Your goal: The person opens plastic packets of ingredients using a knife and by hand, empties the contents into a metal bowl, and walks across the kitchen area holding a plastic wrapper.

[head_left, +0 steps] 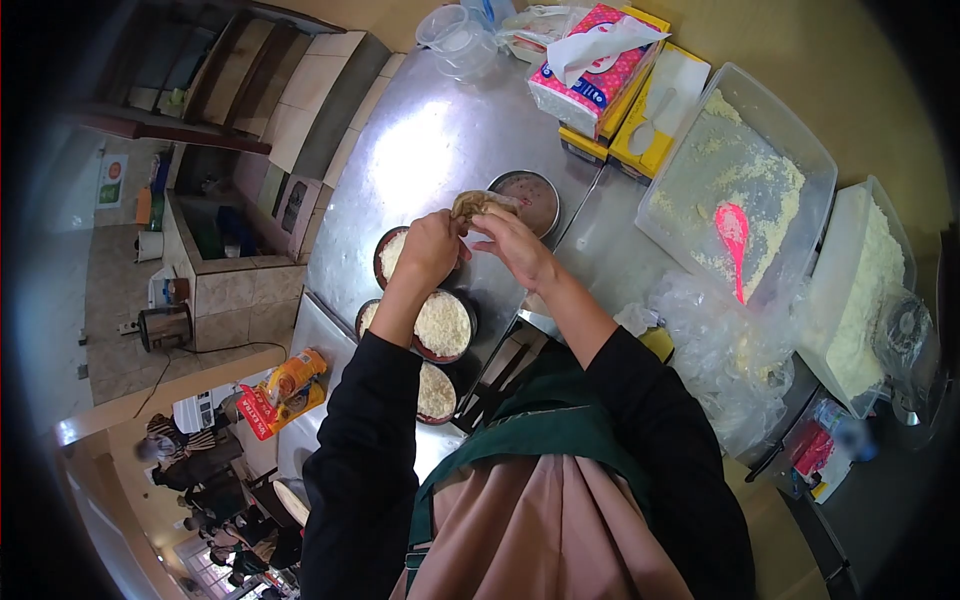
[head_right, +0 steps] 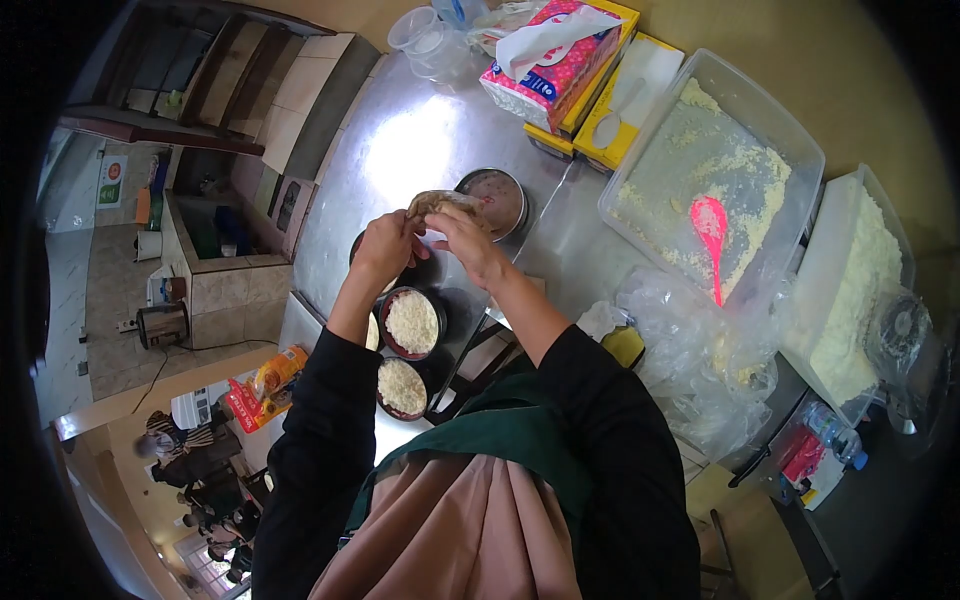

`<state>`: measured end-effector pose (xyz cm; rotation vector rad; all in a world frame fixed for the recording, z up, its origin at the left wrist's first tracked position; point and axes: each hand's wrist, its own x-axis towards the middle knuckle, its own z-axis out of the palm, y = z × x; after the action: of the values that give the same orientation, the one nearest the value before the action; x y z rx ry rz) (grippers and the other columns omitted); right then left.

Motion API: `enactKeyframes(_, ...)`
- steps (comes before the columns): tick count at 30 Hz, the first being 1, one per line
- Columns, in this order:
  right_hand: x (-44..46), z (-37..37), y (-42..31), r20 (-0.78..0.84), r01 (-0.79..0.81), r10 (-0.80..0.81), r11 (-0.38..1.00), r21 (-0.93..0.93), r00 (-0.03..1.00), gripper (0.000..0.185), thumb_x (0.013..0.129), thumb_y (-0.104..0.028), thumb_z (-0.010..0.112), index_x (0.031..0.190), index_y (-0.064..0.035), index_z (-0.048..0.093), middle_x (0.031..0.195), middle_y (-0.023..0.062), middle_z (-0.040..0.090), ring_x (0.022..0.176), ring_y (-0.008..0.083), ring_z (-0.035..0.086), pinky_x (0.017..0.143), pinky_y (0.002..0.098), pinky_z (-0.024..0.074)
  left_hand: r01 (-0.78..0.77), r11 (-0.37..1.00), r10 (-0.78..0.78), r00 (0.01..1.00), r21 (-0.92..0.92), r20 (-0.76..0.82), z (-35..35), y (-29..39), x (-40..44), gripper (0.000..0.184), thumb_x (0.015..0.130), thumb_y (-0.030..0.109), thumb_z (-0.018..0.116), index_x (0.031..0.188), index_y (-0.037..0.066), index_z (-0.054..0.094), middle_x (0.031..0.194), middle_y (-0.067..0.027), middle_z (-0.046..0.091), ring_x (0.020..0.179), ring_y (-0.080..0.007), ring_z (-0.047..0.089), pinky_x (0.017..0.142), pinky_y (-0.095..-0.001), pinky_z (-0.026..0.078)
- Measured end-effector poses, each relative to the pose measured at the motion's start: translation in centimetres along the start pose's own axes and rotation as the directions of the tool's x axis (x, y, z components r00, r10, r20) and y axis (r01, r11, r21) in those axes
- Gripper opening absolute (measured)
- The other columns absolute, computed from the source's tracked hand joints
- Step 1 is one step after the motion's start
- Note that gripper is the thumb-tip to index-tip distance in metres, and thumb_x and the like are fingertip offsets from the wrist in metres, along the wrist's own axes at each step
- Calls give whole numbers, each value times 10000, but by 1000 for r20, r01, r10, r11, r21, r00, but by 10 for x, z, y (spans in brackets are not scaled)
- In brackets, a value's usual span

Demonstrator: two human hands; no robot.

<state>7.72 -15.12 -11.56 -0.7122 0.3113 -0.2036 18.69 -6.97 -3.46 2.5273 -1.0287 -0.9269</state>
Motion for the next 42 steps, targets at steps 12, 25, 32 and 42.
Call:
enactKeyframes(12,3,-2,8,197,-127,86,970,205,977,313,960,-372,441,1112,-111,521,972,19,560,929,109,536,827,300,436,112,683,-4,989,-722,149,13,-6,11,248,963,257,405,879,73,549,641,55,432,530,-61,373,481,-205,310)
enactKeyframes(25,9,4,8,222,-101,10,910,402,975,405,970,-356,404,1266,-84,445,1006,20,550,845,110,523,739,284,437,274,514,-9,949,-813,314,25,-15,13,326,956,302,368,680,138,420,576,54,342,494,-73,290,470,-228,255)
enactKeyframes(32,16,8,14,22,-3,-7,904,428,1000,243,962,-307,437,926,-90,541,989,52,565,960,170,554,795,311,452,196,469,-5,976,-861,219,35,-10,1,309,933,255,376,643,149,355,549,59,267,467,-77,238,456,-241,249)
enactKeyframes(42,15,-9,15,-101,37,9,895,444,995,194,936,-254,475,851,-93,541,912,52,579,1000,213,570,827,331,458,246,506,-12,961,-827,278,38,-16,-10,304,935,321,398,722,116,470,579,27,396,494,-94,374,483,-239,346)
